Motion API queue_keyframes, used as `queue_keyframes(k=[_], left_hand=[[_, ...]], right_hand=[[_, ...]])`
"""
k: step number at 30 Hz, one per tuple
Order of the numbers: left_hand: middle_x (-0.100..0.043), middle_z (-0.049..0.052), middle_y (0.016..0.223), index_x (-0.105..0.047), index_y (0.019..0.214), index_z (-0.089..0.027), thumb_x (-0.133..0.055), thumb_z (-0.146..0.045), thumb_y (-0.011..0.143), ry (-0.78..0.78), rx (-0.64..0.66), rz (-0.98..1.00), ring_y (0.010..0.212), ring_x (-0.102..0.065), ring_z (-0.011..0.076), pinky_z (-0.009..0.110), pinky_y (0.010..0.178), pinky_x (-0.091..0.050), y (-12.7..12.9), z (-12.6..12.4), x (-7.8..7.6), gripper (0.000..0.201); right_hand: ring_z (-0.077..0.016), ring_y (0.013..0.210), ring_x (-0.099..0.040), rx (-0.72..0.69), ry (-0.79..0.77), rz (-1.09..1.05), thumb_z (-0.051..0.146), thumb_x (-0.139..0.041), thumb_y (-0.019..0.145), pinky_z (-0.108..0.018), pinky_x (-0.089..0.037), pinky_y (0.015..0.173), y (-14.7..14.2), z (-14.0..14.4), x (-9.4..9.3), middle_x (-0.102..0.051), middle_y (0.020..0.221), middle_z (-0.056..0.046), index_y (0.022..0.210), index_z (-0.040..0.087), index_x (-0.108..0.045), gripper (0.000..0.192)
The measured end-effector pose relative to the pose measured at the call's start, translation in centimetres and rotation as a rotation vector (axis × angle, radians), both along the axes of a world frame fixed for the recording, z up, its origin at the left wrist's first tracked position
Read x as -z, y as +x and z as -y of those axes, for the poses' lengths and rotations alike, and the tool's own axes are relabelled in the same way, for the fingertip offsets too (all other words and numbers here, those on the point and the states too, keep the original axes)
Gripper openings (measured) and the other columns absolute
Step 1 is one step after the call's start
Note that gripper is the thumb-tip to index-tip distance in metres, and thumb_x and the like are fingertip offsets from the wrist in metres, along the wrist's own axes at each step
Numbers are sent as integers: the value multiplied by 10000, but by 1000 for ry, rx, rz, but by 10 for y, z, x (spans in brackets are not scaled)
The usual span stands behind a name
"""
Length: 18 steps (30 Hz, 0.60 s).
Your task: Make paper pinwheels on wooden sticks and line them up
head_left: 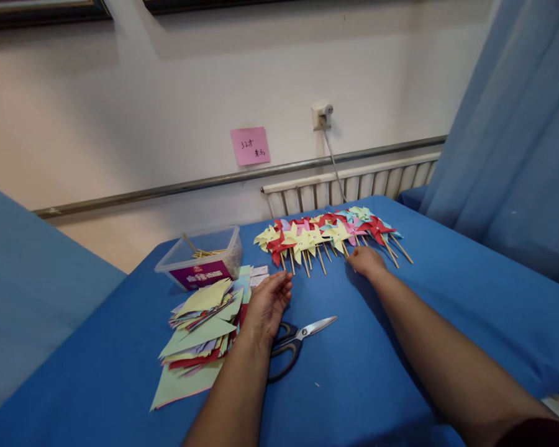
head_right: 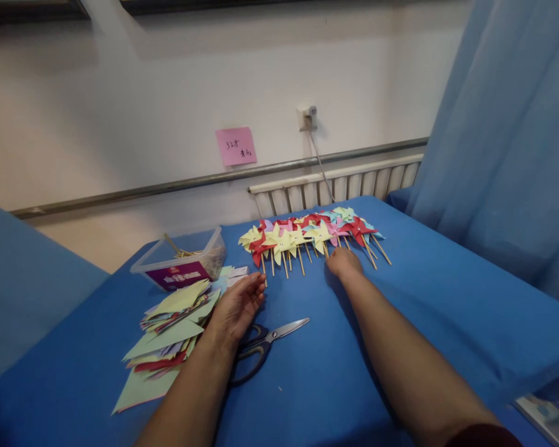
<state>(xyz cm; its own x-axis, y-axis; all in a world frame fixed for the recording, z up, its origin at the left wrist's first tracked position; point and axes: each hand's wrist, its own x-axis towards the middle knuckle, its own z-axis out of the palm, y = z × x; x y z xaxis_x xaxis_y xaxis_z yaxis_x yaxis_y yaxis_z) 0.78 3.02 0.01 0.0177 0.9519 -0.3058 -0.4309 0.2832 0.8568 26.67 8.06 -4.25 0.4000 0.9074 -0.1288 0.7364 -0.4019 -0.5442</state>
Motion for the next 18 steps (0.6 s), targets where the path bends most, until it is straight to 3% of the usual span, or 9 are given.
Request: queue_keyframes(k=[18], left_hand=[[-706, 77, 877, -675, 870, -118, -731, -151, 720, -34, 46, -59, 627, -627, 94, 181, 527, -492, 4, 2, 3, 164]], right_hand=[[-259, 908, -675, -16, -60, 115, 287, -561, 804, -312, -483, 737, -6, 2, -2, -719, 960, -135, 931, 180, -719, 229]])
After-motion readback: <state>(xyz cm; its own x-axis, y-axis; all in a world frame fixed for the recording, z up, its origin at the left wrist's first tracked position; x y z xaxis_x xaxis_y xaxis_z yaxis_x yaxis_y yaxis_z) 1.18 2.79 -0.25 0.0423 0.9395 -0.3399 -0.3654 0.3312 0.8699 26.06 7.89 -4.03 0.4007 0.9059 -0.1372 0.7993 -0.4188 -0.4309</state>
